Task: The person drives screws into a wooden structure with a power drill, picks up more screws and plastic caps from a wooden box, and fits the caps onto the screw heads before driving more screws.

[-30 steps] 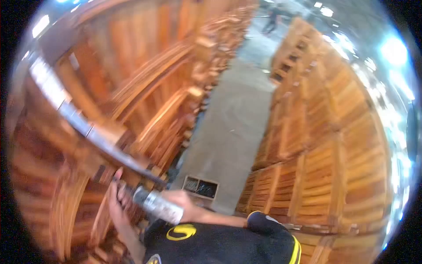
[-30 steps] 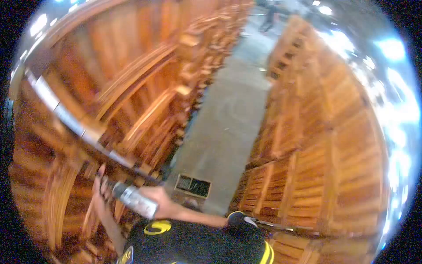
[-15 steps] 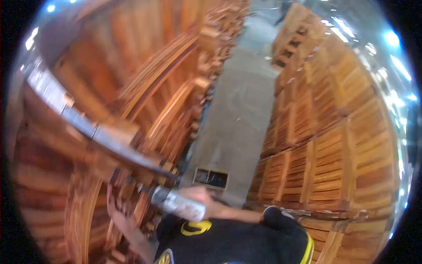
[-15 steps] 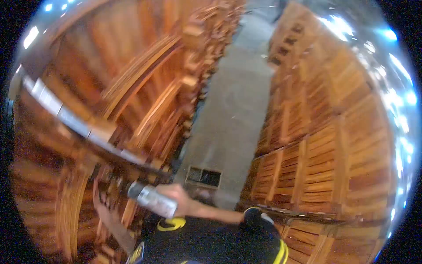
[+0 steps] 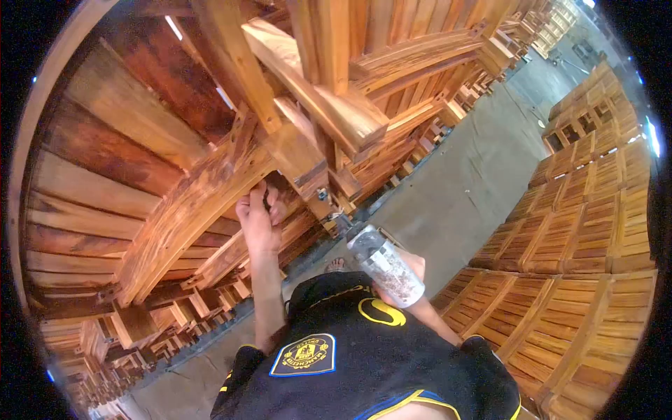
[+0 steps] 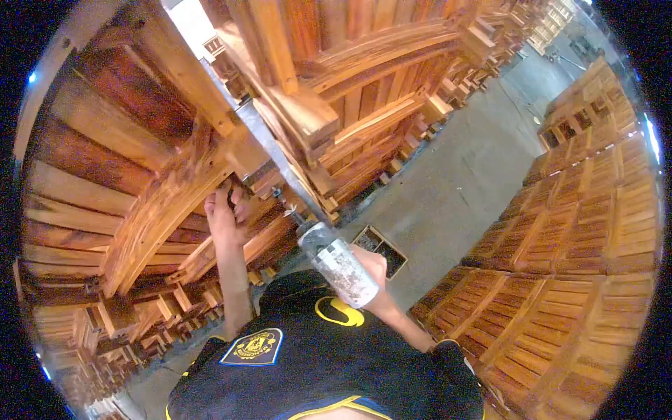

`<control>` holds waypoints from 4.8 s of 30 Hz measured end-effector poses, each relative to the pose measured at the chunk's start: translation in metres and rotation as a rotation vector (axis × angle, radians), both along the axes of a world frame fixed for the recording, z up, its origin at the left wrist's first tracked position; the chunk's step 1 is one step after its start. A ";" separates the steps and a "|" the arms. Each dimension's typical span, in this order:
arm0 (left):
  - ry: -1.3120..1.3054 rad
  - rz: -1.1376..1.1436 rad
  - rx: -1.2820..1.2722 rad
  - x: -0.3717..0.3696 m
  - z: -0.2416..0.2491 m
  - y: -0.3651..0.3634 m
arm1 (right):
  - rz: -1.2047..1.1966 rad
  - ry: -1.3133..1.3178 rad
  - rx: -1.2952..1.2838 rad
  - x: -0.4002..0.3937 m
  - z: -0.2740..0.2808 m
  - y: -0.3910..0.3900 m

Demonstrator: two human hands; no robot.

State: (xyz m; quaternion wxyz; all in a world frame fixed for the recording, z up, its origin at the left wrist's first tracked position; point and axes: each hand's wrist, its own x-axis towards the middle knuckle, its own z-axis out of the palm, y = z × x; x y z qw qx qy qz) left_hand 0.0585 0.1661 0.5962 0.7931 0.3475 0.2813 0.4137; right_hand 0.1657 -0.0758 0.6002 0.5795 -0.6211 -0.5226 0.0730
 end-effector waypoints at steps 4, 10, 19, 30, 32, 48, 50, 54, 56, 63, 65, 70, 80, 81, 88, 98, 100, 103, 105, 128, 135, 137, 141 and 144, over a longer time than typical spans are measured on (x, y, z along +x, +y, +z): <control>0.362 0.382 0.018 0.003 -0.026 0.007 | 0.014 0.046 0.011 -0.002 -0.024 -0.001; 0.232 0.346 0.196 0.022 -0.012 -0.001 | 0.052 0.174 0.075 0.001 -0.008 -0.006; 0.199 0.267 0.312 0.016 -0.015 0.002 | 0.058 0.188 0.063 -0.002 -0.007 -0.005; 0.027 0.229 0.274 0.012 -0.019 0.006 | 0.021 0.136 0.011 -0.007 -0.013 0.004; 0.036 0.154 0.244 0.012 -0.017 0.006 | -0.009 0.092 -0.069 -0.006 -0.003 0.002; 0.029 0.173 0.282 0.011 -0.018 0.004 | -0.009 -0.035 0.034 -0.002 -0.010 0.008; 0.038 0.168 0.304 0.011 -0.016 0.003 | -0.011 -0.016 0.034 -0.002 -0.008 0.010; 0.053 0.160 0.283 0.009 -0.018 0.004 | -0.014 0.023 0.064 -0.004 -0.011 0.013; 0.067 0.160 0.329 0.008 -0.019 0.006 | -0.014 -0.003 0.040 -0.003 -0.007 0.013; -0.044 0.104 0.092 -0.002 -0.009 0.006 | -0.034 -0.023 0.047 -0.005 -0.003 0.014; -0.093 0.049 -0.184 -0.008 -0.002 -0.004 | -0.035 -0.018 0.059 -0.006 -0.004 0.015; -0.270 -0.172 -0.631 -0.035 -0.035 -0.012 | -0.045 -0.049 0.002 -0.006 -0.008 0.008; -0.464 -0.628 -0.532 -0.024 -0.045 -0.025 | -0.156 0.040 -0.033 -0.033 -0.010 0.000; -0.461 -0.621 -0.538 -0.023 -0.048 -0.025 | -0.152 0.046 -0.040 -0.035 -0.012 0.000; -0.528 -0.730 -0.707 -0.018 -0.062 -0.024 | -0.161 0.034 -0.115 -0.053 -0.024 -0.003; -0.116 -0.728 -0.407 -0.024 -0.061 -0.041 | -0.196 0.302 -0.101 -0.080 -0.043 -0.018; 0.048 -0.644 -0.575 -0.025 -0.078 -0.042 | -0.233 0.278 -0.057 -0.081 -0.041 -0.021; 0.060 -0.675 -0.559 -0.023 -0.089 -0.049 | -0.256 0.396 -0.101 -0.091 -0.053 -0.029; 0.127 -0.759 -0.707 -0.016 -0.107 -0.042 | -0.326 0.422 -0.062 -0.096 -0.078 -0.032; 0.060 -1.020 -0.631 0.042 -0.082 -0.140 | -0.493 0.590 0.002 -0.084 -0.047 -0.121; 0.100 -1.022 -0.556 0.040 -0.078 -0.154 | -0.552 0.386 -0.021 -0.075 -0.058 -0.130; 0.041 -1.017 -0.549 0.039 -0.080 -0.152 | -0.491 0.425 -0.035 -0.072 -0.042 -0.134; 0.148 -0.858 -0.271 0.034 -0.044 -0.169 | -0.384 0.480 -0.028 -0.072 -0.044 -0.135; 0.180 -0.804 -0.189 0.031 -0.025 -0.170 | -0.411 0.424 -0.064 -0.074 -0.042 -0.137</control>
